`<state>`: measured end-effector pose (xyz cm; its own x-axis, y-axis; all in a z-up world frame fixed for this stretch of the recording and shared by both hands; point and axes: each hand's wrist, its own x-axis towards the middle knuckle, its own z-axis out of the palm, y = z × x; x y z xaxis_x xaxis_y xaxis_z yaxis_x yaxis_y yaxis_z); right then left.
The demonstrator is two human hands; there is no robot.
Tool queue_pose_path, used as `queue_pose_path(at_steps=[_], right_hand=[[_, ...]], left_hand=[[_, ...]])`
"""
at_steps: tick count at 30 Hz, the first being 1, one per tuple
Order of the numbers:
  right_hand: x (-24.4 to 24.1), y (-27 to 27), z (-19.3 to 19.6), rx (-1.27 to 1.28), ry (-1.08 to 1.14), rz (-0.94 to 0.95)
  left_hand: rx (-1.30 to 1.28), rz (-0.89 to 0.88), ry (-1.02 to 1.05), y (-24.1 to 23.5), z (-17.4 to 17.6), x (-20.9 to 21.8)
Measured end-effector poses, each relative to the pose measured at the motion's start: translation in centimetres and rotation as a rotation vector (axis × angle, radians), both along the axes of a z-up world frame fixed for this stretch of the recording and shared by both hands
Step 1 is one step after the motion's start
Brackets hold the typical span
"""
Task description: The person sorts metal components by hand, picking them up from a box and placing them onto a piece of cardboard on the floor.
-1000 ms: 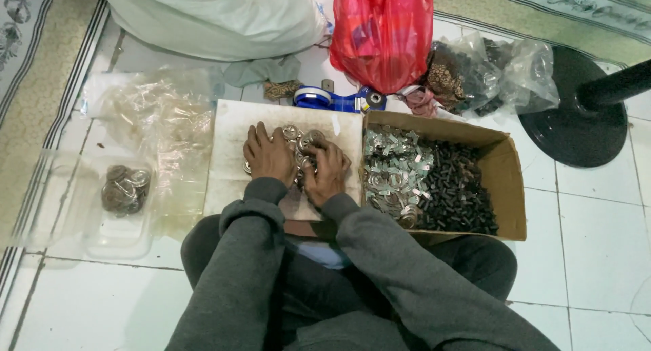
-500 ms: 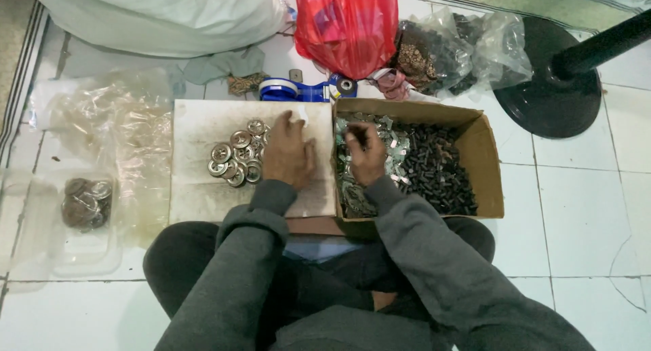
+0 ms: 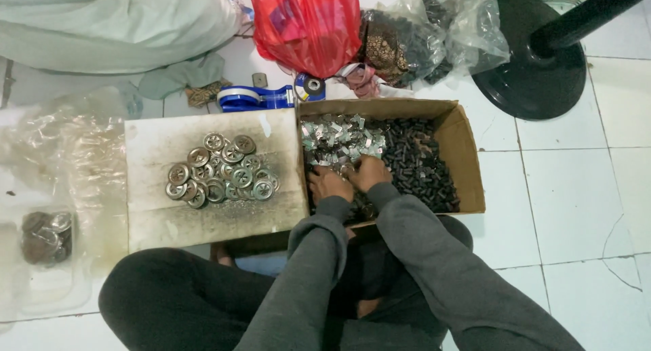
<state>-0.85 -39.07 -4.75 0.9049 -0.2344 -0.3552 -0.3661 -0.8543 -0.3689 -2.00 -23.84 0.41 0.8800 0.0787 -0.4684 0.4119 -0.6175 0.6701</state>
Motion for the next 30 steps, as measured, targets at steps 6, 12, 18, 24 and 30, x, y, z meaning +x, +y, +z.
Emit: queue_pose_path(at_steps=[6, 12, 18, 24, 30], right_hand=[[0.7, -0.7, -2.5, 0.245, -0.046, -0.04], [1.7, -2.6, -4.9, 0.522, -0.075, -0.275], [2.3, -2.9, -5.4, 0.542, -0.359, -0.266], [3.8, -4.0, -10.0, 0.769, -0.285, -0.424], [3.0, -1.6, -7.0, 0.36, -0.18, 0.04]], left_hand=[[0.179, -0.023, -0.042, -3.2, -1.1, -1.3], [0.314, -0.125, -0.125, -3.6, -2.3, -2.6], [0.385, -0.191, -0.296, -3.1, -1.8, -2.7], [0.334, -0.256, -0.36, -1.9, -6.8, 1.3], [0.248, -0.446, -0.392, -0.1, -7.4, 8.1]])
